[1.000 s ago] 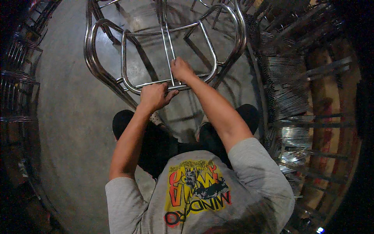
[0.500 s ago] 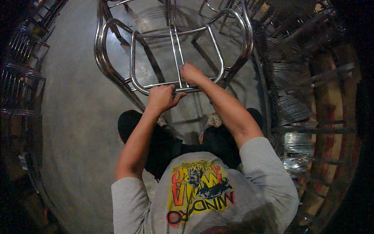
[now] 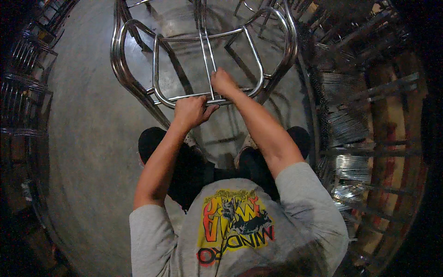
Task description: The person assembles a metal chair by inserting multiple thin metal rods into the seat frame. They pick up rods from a nearby pile and fit them one by one into the chair's seat structure.
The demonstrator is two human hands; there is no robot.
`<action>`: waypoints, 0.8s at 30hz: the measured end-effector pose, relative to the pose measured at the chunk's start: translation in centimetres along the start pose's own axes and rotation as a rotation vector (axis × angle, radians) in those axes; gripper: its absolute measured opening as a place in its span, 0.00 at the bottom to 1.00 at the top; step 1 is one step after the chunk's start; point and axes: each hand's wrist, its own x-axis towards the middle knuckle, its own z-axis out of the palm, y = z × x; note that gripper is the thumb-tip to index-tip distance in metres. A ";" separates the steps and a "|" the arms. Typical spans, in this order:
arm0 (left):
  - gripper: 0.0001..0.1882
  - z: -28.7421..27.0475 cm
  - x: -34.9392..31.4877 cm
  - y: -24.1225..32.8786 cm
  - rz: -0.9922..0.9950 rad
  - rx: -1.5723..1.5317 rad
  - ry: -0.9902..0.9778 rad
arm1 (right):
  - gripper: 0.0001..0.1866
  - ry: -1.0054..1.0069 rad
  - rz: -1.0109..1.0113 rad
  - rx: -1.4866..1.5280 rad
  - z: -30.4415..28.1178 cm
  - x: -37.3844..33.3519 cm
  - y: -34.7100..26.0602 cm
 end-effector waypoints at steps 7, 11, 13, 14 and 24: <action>0.28 0.4 0.1 -0.1 0.010 0.051 0.028 | 0.21 0.007 -0.011 -0.019 -0.4 -0.5 -0.2; 0.28 0.4 0.2 0.1 -0.020 0.068 -0.017 | 0.22 0.016 0.018 -0.021 -0.7 -0.9 -0.7; 0.28 0.3 0.3 0.1 -0.004 0.060 0.009 | 0.22 0.019 0.005 -0.011 -0.7 -0.8 -0.9; 0.28 0.3 0.4 0.1 -0.020 0.060 -0.028 | 0.22 -0.008 -0.023 0.002 -0.7 -0.7 -0.9; 0.29 0.7 0.2 0.0 -0.025 0.030 0.006 | 0.23 0.058 -0.063 -0.021 0.9 1.2 0.9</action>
